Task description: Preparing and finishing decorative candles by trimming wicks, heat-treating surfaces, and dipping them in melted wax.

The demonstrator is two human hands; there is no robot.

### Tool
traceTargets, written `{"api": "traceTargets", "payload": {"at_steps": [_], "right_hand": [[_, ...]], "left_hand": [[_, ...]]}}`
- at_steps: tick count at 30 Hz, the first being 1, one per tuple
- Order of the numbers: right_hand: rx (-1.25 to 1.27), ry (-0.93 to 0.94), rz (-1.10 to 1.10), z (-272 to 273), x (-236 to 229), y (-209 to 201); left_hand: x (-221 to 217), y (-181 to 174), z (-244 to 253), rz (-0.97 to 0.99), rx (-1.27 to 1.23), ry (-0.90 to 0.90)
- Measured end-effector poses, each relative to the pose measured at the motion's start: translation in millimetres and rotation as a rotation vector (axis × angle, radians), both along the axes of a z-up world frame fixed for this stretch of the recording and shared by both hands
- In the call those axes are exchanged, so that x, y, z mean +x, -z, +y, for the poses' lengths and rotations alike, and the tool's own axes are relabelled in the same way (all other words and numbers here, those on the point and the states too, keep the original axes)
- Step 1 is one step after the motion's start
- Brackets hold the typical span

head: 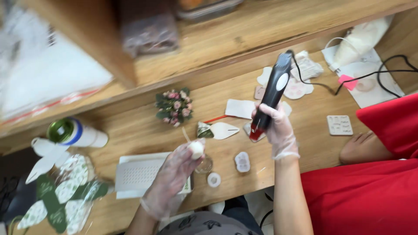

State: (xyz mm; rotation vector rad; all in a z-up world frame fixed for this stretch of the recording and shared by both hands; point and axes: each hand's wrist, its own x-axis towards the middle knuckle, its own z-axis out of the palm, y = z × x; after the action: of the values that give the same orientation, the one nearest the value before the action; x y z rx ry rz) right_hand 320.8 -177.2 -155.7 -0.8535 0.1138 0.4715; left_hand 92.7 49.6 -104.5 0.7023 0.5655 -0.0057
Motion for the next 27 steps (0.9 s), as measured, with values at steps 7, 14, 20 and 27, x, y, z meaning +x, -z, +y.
{"api": "traceTargets", "payload": {"at_steps": [7, 14, 20, 27], "right_hand": [[-0.140, 0.027, 0.065, 5.7, -61.2, 29.6], [-0.144, 0.039, 0.106, -8.8, -51.1, 34.2], [0.035, 0.032, 0.255, -16.1, -43.4, 26.6], [-0.073, 0.251, 0.260, 0.5, -41.8, -34.3]], "left_hand": [[-1.5, 15.8, -0.5, -0.030, -0.093, -0.073], [1.9, 23.2, -8.3, -0.048, -0.170, -0.060], [12.0, 24.1, -13.8, -0.075, -0.149, -0.055], [30.7, 44.1, -22.4, -0.051, -0.160, -0.072]]}}
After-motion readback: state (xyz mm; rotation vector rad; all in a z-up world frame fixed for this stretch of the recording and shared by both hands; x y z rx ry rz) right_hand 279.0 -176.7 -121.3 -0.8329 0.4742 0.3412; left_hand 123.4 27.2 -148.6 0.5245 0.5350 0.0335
